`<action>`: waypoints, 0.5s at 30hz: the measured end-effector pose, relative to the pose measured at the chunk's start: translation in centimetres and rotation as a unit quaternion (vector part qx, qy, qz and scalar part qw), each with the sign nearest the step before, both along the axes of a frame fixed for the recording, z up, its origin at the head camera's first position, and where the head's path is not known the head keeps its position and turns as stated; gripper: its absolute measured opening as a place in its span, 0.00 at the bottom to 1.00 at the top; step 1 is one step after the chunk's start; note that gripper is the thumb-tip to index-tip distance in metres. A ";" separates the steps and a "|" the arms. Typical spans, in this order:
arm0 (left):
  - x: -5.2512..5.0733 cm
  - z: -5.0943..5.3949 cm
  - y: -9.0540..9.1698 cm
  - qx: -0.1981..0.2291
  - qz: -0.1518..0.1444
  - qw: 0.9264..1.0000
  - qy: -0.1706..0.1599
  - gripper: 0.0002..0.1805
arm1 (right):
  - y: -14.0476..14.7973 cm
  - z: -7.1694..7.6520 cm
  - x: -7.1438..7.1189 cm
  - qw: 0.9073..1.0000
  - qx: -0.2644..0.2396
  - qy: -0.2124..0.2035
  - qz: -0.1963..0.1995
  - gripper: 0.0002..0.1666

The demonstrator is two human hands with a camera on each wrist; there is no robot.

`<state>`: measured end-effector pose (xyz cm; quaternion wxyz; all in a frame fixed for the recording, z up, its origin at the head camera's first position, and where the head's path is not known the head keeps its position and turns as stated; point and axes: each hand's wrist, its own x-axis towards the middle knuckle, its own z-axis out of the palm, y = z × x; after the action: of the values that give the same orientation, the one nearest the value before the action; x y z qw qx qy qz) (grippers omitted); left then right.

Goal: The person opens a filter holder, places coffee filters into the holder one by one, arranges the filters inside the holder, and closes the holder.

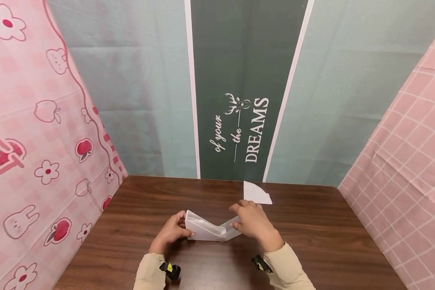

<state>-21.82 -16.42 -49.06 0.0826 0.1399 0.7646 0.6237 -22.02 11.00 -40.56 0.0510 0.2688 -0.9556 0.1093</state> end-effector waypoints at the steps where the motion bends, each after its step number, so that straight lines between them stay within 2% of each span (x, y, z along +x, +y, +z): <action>1: 0.0 0.0 0.0 -0.002 0.001 1.000 0.000 0.20 | 0.1 0.0 -0.1 1.000 0.000 -0.002 0.002 0.22; 10: 0.1 0.2 -0.1 0.001 0.002 1.000 -0.005 0.19 | 1.1 0.0 -1.1 1.000 -0.021 0.004 0.012 0.19; 15: 0.0 0.1 -0.2 -0.002 0.001 1.000 -0.004 0.19 | 1.6 -0.1 -1.4 0.999 -0.039 -0.007 0.006 0.19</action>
<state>-21.77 -16.57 -48.99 0.0849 0.1366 0.7656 0.6229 -23.43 12.62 -40.68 0.0542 0.2720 -0.9492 0.1483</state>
